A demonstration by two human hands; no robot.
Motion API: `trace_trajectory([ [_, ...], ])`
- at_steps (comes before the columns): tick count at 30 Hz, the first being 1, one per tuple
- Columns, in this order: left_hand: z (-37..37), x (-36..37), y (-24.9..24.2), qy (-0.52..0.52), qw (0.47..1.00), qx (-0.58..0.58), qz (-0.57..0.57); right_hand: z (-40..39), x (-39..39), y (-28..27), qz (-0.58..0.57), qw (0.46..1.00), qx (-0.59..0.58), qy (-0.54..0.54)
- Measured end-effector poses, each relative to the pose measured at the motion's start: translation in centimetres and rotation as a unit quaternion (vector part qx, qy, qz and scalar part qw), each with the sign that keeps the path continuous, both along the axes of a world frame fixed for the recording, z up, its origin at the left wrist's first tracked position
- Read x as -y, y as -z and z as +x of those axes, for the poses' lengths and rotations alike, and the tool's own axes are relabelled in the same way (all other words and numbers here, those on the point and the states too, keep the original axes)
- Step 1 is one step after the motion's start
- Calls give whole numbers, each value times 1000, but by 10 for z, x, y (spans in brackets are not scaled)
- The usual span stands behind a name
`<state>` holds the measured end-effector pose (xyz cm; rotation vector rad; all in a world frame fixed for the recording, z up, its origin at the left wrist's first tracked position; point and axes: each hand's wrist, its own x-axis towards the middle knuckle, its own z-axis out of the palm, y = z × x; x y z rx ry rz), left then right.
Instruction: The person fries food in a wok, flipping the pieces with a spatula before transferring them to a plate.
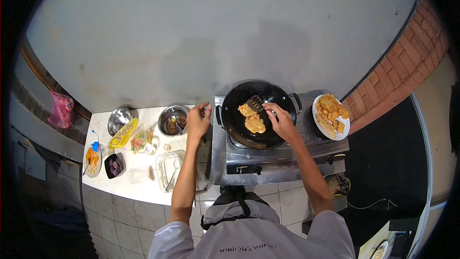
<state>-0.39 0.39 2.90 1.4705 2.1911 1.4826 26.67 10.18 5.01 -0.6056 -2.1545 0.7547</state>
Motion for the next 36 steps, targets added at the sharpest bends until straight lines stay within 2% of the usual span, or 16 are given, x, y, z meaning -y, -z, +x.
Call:
trace_trajectory([
  [5, 3, -7, -13, 51, 996, 68, -13, -8, 1, 1, -77, 995, -36, 44],
  [11, 0, -7, -14, 77, 992, 98, 25, -15, 20, -7, -49, 993, -21, 103],
  [14, -5, -4, -9, 91, 989, 113, 20, -11, 27, -6, -69, 982, -83, 152],
  [16, -8, -5, -8, 101, 988, 114, 18, -10, 29, -1, -45, 960, -162, 226],
  [17, -10, -5, -5, 106, 985, 137, 21, -8, 32, 3, -44, 958, -164, 230],
  [20, -10, 1, -8, 113, 975, 187, 29, -3, 50, 8, -150, 879, -294, 343],
  [23, -12, 9, -5, 93, 965, 243, 31, 5, 66, 7, -203, 854, -315, 362],
  [28, -9, 12, 1, 88, 949, 300, -39, 6, 74, 8, -200, 871, -274, 356],
  [30, -7, 11, -2, 86, 948, 305, -31, 4, 74, 13, -197, 884, -196, 377],
  [31, -6, 10, -2, 84, 949, 303, -30, 4, 74, 14, -198, 884, -197, 375],
  [33, -5, 10, 1, 99, 954, 281, 23, 5, 79, 16, -183, 897, -114, 385],
  [36, -10, 12, 3, 96, 955, 280, 3, 5, 83, 19, -155, 893, -93, 411],
])
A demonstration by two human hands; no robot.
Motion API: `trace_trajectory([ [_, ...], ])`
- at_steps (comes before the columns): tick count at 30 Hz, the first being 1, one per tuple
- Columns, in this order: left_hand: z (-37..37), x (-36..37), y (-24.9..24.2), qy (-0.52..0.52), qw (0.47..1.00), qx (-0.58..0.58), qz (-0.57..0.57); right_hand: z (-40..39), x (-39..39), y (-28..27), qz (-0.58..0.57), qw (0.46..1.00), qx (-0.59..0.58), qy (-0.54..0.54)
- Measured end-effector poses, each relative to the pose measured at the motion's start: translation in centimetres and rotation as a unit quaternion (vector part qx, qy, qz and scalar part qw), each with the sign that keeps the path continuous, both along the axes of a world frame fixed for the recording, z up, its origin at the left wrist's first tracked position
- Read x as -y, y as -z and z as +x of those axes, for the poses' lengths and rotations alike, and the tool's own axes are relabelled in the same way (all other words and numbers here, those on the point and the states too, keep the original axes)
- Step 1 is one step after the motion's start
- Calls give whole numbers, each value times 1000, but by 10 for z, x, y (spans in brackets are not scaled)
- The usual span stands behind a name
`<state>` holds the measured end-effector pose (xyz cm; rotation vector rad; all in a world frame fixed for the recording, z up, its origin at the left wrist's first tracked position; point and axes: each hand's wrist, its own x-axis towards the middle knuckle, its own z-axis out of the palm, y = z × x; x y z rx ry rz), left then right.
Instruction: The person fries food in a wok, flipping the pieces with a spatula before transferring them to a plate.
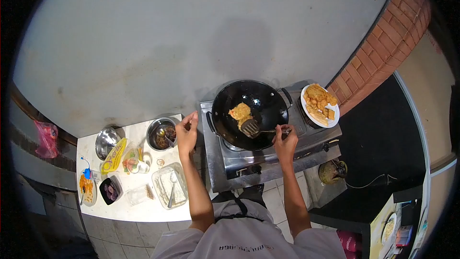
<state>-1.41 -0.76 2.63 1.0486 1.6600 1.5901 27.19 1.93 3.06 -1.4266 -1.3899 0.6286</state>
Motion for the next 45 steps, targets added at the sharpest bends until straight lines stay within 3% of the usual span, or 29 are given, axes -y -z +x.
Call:
trace_trajectory([
  [4, -2, 0, -1, 11, 999, 18, -43, -1, -3, 11, 11, 999, -28, 26],
  [7, -1, 0, 2, 12, 1000, -12, -13, -1, -6, 20, 9, 999, -4, 35],
  [9, 1, 0, 2, 17, 1000, -11, -23, -3, -13, 26, 94, 994, 33, 51],
  [14, 6, -4, 18, 5, 999, -26, 19, -6, -10, 18, 84, 995, 23, 46],
  [16, 6, -5, 24, 0, 997, -77, -3, -9, -8, 12, 97, 994, 35, 46],
  [26, 17, -8, 42, -9, 995, -101, -20, -10, -6, 5, 58, 997, 16, 43],
  [29, 19, -7, 42, 2, 993, -97, -74, -11, -7, 7, 53, 998, 25, 39],
  [31, 22, -10, 50, -32, 992, -123, -24, -11, -8, 9, 68, 996, 33, 40],
  [45, 24, -14, 47, -71, 989, -126, -5, -11, -12, 10, 67, 997, 9, 35],
])
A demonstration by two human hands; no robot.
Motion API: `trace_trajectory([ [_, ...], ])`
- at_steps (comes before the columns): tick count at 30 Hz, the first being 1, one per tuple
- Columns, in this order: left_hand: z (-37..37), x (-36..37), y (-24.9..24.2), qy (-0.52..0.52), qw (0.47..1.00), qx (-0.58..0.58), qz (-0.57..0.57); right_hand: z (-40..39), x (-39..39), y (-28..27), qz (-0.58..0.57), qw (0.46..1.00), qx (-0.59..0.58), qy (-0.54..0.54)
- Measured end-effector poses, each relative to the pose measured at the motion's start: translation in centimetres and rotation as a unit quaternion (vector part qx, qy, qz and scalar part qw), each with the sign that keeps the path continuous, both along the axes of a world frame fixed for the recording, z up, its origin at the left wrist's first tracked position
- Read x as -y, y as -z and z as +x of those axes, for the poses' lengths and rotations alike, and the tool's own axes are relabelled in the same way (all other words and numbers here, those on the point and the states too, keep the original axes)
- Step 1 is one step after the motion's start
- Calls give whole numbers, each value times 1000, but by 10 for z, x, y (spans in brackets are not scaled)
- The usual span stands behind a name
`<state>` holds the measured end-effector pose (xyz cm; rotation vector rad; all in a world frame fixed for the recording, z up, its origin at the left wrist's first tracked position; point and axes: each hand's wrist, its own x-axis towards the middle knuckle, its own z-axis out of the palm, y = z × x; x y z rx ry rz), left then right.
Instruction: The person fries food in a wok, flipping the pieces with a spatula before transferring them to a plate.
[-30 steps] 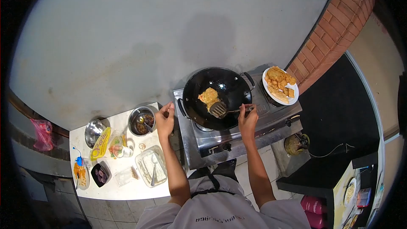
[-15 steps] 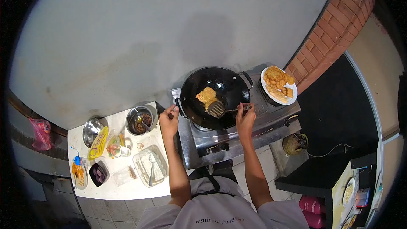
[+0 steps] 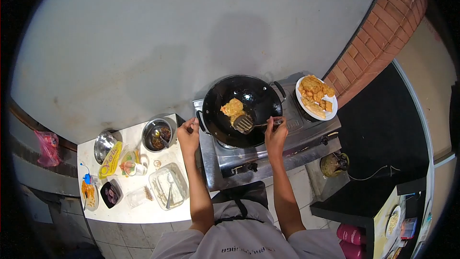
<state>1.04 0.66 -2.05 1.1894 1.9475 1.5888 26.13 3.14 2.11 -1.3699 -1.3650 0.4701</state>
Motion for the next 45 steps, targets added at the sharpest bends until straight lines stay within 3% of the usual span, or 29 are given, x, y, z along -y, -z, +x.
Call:
trace_trajectory([
  [7, -2, 3, -9, 12, 1000, 1, -3, 19, -8, 11, -11, 999, -28, -33],
  [10, -2, 9, -26, 21, 999, 2, -49, 25, -19, 13, 30, 999, 17, -39],
  [12, -2, 9, -23, 18, 999, -4, -29, 27, -23, 8, -27, 998, -3, -61],
  [15, -2, 9, -17, 17, 1000, -17, -13, 24, -29, -3, -25, 997, 40, -58],
  [20, -4, 10, -9, 39, 999, -25, -18, 19, -28, -13, -16, 998, 17, -59],
  [25, -4, 5, -1, 68, 997, 30, -28, 25, -28, -3, 4, 997, 49, -55],
  [38, 8, 9, -19, 54, 997, -18, -49, 14, -22, -1, -9, 999, 12, -33],
  [45, 9, 9, -15, 62, 996, 21, -60, 10, -21, 2, 12, 999, -25, -32],
])
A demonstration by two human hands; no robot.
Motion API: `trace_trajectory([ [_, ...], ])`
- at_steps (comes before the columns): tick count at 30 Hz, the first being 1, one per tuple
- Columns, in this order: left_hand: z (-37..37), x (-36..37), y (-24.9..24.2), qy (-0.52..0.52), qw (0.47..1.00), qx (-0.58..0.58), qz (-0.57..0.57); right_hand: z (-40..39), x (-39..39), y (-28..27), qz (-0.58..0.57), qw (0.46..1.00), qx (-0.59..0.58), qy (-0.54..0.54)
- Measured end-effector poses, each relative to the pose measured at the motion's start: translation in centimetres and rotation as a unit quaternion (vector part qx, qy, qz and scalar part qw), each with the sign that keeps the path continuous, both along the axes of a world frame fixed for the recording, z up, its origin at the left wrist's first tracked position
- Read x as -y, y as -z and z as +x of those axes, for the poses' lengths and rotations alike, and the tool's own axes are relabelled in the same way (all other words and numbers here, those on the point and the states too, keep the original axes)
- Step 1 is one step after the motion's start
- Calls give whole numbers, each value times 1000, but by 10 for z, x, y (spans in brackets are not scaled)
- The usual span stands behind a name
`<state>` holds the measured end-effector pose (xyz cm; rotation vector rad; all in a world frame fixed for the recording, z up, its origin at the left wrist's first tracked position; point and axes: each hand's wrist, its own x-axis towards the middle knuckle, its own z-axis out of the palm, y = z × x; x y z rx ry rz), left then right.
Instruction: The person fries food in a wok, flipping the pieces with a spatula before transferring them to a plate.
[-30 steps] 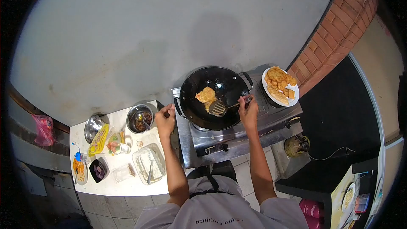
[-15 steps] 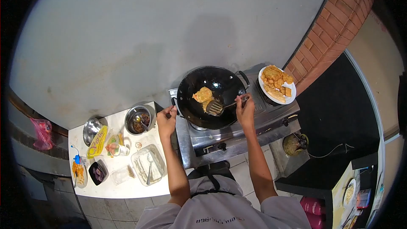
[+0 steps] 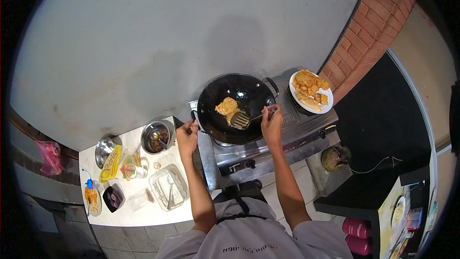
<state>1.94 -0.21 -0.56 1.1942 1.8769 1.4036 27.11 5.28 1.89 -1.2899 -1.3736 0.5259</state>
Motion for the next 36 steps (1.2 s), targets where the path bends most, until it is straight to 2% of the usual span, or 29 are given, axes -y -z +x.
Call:
trace_trajectory([
  [5, 1, 1, 3, -8, 1000, -16, 22, -6, 3, 0, 8, 999, 24, 20],
  [8, 3, 5, -7, -8, 1000, -25, 6, -7, 9, -3, 3, 1000, 21, 20],
  [10, 3, 6, -13, 11, 999, -17, -50, -8, 10, -3, -5, 1000, 12, 15],
  [14, 3, 7, -11, 6, 998, -34, -57, -9, 9, 0, 16, 999, 2, 32],
  [17, 2, 3, -1, 6, 999, -38, 0, -8, 8, -1, 26, 999, 14, 33],
  [22, 9, 7, -18, -10, 994, -89, -59, -8, 11, 1, 48, 998, 14, 49],
  [25, 13, 4, -20, -23, 991, -108, -78, -6, 17, 3, 29, 999, 0, 44],
  [27, 12, 3, -21, -23, 991, -105, -85, -5, 22, 1, -38, 997, -60, 38],
  [31, 12, 6, -20, -32, 991, -118, -56, 6, 27, -4, 12, 994, -91, 63],
  [36, 9, 6, -16, -28, 993, -109, -34, 15, 31, -23, 3, 993, -110, 40],
])
